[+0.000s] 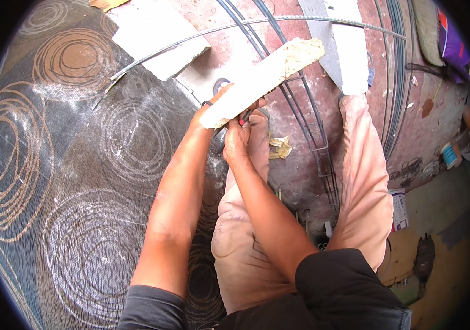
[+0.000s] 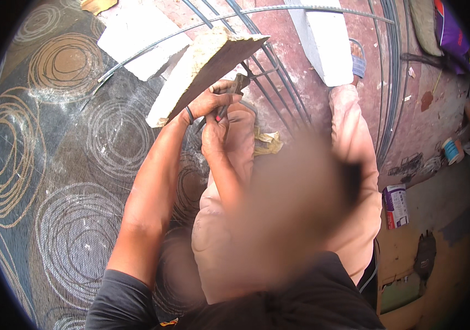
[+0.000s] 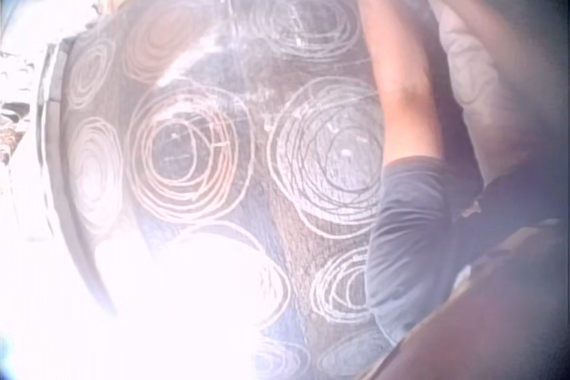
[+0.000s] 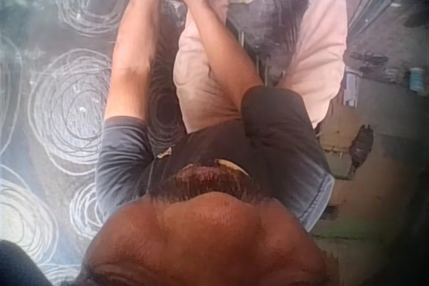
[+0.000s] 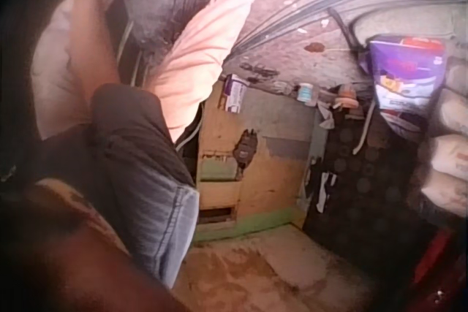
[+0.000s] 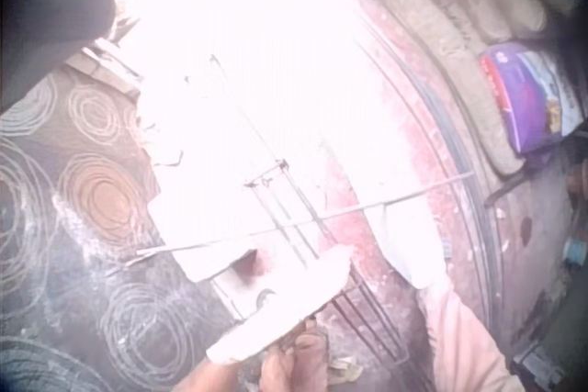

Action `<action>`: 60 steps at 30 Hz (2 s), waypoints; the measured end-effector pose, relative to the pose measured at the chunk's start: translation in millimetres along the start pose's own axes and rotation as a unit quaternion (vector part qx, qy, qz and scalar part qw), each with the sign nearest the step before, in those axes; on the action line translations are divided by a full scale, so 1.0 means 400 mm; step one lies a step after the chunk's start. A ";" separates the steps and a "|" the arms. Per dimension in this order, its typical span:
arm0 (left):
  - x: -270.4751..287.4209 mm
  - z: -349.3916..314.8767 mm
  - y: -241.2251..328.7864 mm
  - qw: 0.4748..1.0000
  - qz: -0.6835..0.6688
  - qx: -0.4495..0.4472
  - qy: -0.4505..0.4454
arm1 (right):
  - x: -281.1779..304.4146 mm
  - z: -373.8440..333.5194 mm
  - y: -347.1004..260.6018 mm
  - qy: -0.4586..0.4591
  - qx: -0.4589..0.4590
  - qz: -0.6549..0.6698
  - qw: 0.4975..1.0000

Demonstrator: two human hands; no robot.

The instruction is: The person ties metal rebar rods together using wire and a pair of pliers, twisting the wire to secure the joints.

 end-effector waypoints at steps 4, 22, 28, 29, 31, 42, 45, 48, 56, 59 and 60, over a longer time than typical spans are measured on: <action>-0.015 -0.052 0.093 0.989 0.105 0.102 0.007 | 0.015 -0.010 -0.034 -0.039 -0.047 -0.014 0.998; -0.169 -0.040 0.129 0.983 0.127 0.119 0.061 | 0.141 -0.097 -0.059 0.061 0.067 -0.167 0.982; -0.186 -0.112 0.135 0.988 0.060 0.081 0.119 | 0.173 -0.164 -0.437 -0.199 -0.178 -0.208 0.941; -0.202 -0.119 0.139 0.988 0.052 0.077 0.119 | 0.164 -0.156 -0.476 -0.199 -0.177 -0.216 0.939; -0.227 -0.138 0.140 0.980 -0.166 0.034 0.102 | 0.141 -0.151 -0.532 -0.168 -0.223 -0.286 0.917; -0.386 -0.159 0.159 0.830 -0.518 -0.005 0.209 | 0.075 -0.058 -0.710 -0.308 -0.248 -0.602 0.694; -0.422 -0.122 0.166 0.799 -0.560 -0.042 0.216 | 0.078 -0.019 -0.757 -0.302 -0.278 -0.560 0.720; -0.432 -0.127 0.209 0.805 -0.564 -0.042 0.177 | 0.078 0.037 -0.806 -0.320 -0.318 -0.585 0.674; -0.423 -0.110 0.195 0.807 -0.560 -0.078 0.171 | 0.124 0.068 -0.789 -0.317 -0.339 -0.534 0.706; -0.335 -0.118 0.132 0.852 -0.485 0.042 0.195 | 0.177 -0.035 -0.679 -0.225 -0.484 -0.192 0.824; -0.306 -0.111 0.112 0.861 -0.490 0.012 0.132 | 0.202 -0.060 -0.625 -0.274 -0.460 -0.098 0.839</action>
Point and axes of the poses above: each hand's wrist, its own z-axis towards the middle knuckle, its own x-axis out of the back of the hand, y = z × x, the point moved 1 cm from there along z, towards the middle knuckle, and after that the axes turned 5 degrees about x, right-handed, at the moved point
